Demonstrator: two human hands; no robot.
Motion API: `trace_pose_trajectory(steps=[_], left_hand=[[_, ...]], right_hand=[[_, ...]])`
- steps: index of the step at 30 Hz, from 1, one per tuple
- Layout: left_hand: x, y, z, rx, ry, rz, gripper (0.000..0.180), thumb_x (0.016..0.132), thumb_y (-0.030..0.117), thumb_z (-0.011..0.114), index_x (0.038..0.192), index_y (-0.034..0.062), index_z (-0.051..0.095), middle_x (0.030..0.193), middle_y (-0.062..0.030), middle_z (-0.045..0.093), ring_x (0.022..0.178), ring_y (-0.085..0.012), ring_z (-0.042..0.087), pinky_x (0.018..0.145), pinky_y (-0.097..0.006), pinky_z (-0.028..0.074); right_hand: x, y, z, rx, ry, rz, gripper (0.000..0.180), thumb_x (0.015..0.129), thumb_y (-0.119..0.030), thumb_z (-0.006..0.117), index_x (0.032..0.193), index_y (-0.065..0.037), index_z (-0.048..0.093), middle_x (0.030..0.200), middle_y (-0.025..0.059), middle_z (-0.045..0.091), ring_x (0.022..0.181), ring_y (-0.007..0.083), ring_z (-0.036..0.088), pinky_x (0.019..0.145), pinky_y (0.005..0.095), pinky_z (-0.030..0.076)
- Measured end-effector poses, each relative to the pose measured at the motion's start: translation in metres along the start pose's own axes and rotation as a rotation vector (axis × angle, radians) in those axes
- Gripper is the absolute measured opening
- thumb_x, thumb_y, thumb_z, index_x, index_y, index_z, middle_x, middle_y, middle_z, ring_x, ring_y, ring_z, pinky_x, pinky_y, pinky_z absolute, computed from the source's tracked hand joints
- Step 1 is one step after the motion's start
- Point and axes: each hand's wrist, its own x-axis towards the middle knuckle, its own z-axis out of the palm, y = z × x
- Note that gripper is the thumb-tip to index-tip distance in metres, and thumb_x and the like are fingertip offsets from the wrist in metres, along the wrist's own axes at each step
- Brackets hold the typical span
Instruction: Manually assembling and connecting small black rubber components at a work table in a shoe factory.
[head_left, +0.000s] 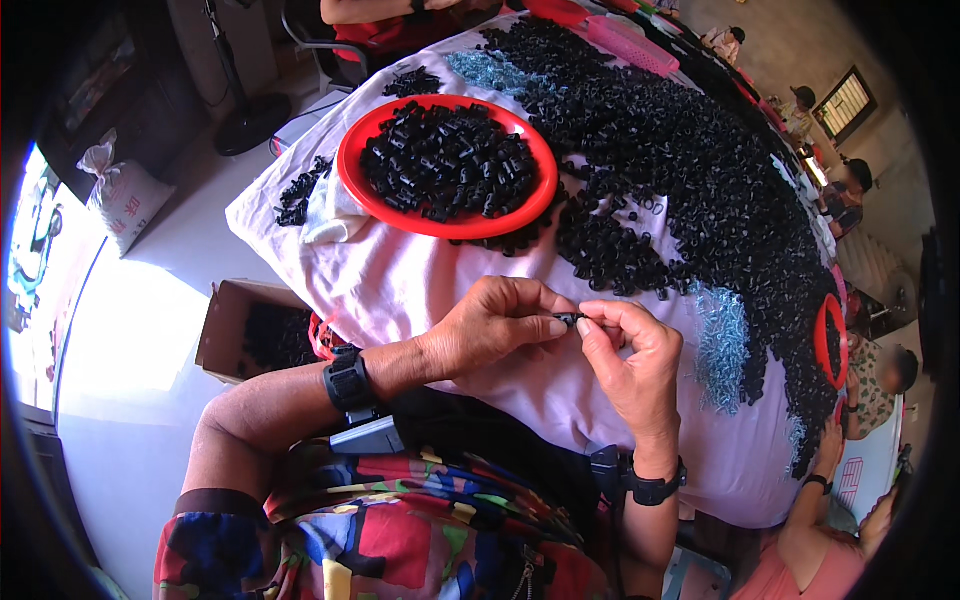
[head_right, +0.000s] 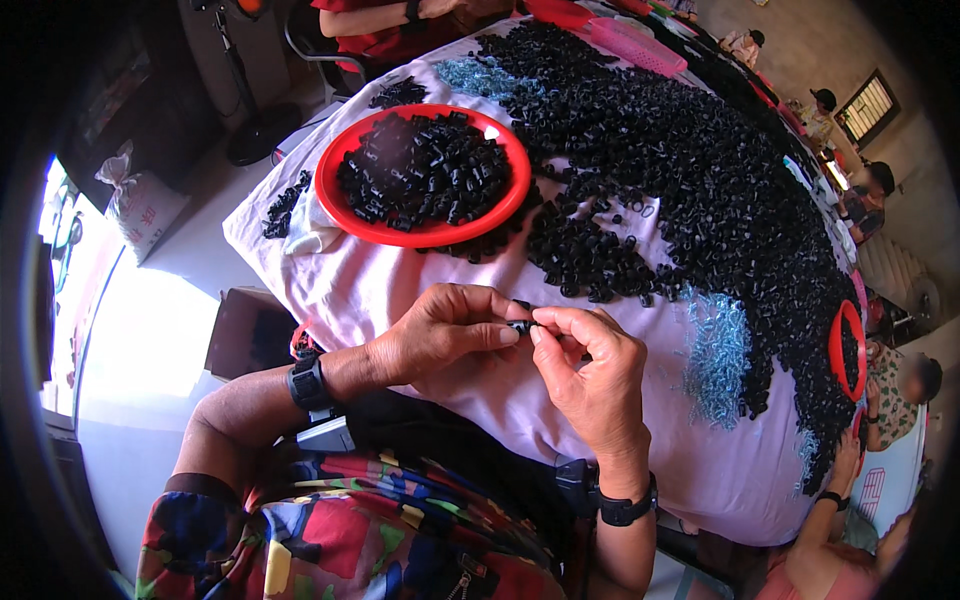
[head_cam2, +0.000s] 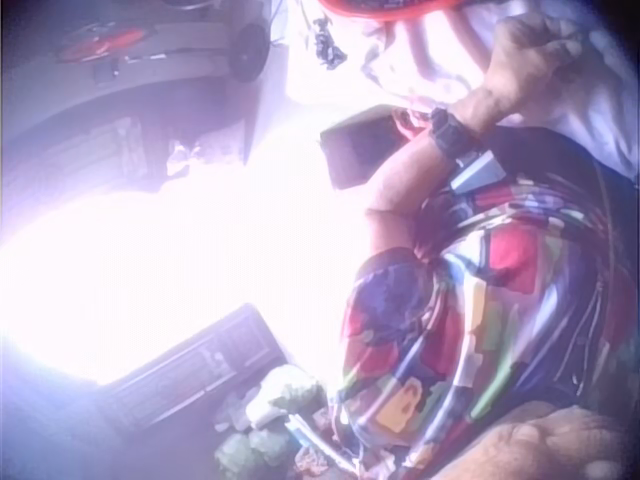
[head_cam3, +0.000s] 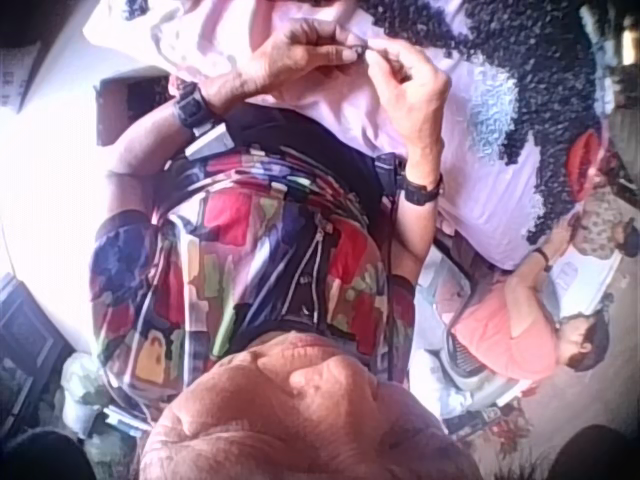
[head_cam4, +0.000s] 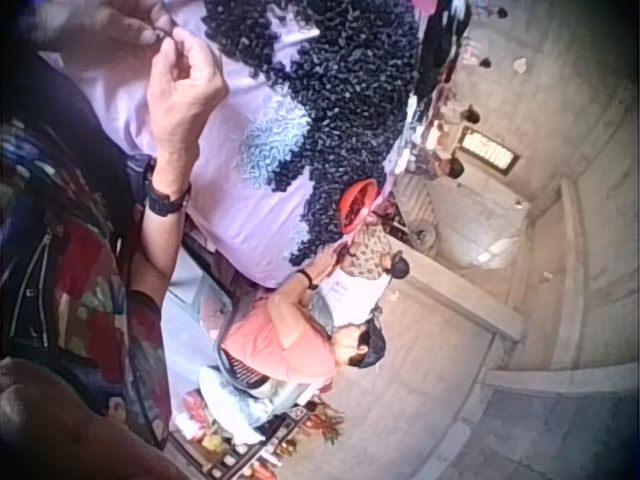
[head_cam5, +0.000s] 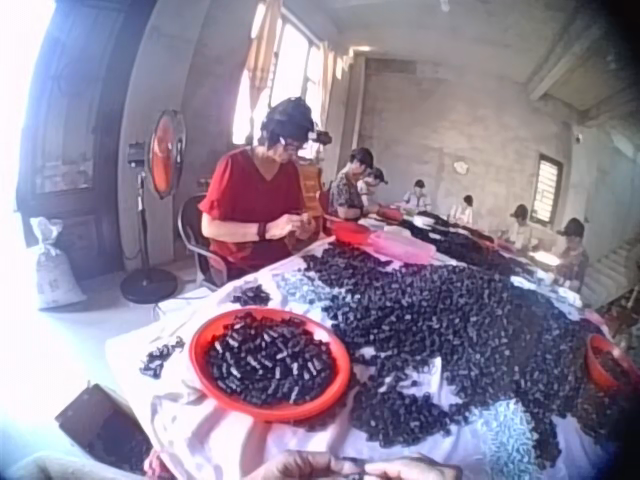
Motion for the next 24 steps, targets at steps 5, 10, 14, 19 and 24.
trace_pose_trajectory(steps=[5, 10, 14, 19, 24], left_hand=[[0.000, 0.000, 0.000, 0.004, 0.005, -0.009, 0.023, 0.100, 0.012, 0.070, 0.119, -0.0013, 0.069, 0.103, -0.0048, 0.074, 0.088, -0.0104, 0.070, 0.081, -0.027, 0.059], [0.000, -0.004, 0.001, 0.077, 0.018, 0.018, 0.020, 0.100, 0.008, 0.069, 0.117, -0.0023, 0.069, 0.100, -0.0044, 0.073, 0.087, -0.0097, 0.069, 0.080, -0.026, 0.059], [-0.002, -0.006, 0.000, 0.084, 0.013, 0.047, 0.018, 0.100, 0.006, 0.068, 0.115, -0.0027, 0.069, 0.099, -0.0037, 0.072, 0.086, -0.0087, 0.068, 0.078, -0.026, 0.058], [-0.003, -0.004, 0.005, 0.184, 0.071, 0.051, 0.016, 0.099, 0.005, 0.069, 0.113, -0.0030, 0.069, 0.092, -0.0023, 0.072, 0.081, -0.0064, 0.066, 0.073, -0.024, 0.056], [-0.007, -0.004, 0.012, 0.316, 0.132, 0.096, 0.014, 0.097, 0.004, 0.071, 0.109, -0.0036, 0.069, 0.083, -0.0018, 0.071, 0.074, -0.0058, 0.065, 0.066, -0.024, 0.055]], right_hand=[[0.002, 0.000, -0.001, -0.097, 0.006, -0.133, 0.014, 0.085, 0.001, 0.075, 0.099, -0.001, 0.075, 0.087, 0.0106, 0.074, 0.072, 0.0196, 0.068, 0.062, 0.0290, 0.054], [0.003, 0.002, -0.002, -0.137, -0.023, -0.249, 0.012, 0.084, 0.002, 0.075, 0.096, -0.001, 0.075, 0.083, 0.0101, 0.073, 0.072, 0.0223, 0.069, 0.061, 0.0319, 0.054], [0.002, 0.007, -0.001, -0.046, -0.067, -0.170, 0.012, 0.084, 0.002, 0.075, 0.096, -0.001, 0.075, 0.083, 0.0105, 0.073, 0.072, 0.0225, 0.069, 0.060, 0.0318, 0.054], [0.001, 0.007, 0.000, -0.024, -0.075, -0.124, 0.010, 0.085, 0.002, 0.075, 0.095, 0.001, 0.074, 0.081, 0.0105, 0.072, 0.069, 0.0186, 0.069, 0.060, 0.0292, 0.055], [0.000, 0.012, 0.000, 0.024, -0.097, -0.074, 0.009, 0.086, 0.001, 0.075, 0.095, 0.002, 0.073, 0.081, 0.0097, 0.072, 0.070, 0.0148, 0.070, 0.061, 0.0276, 0.055]])
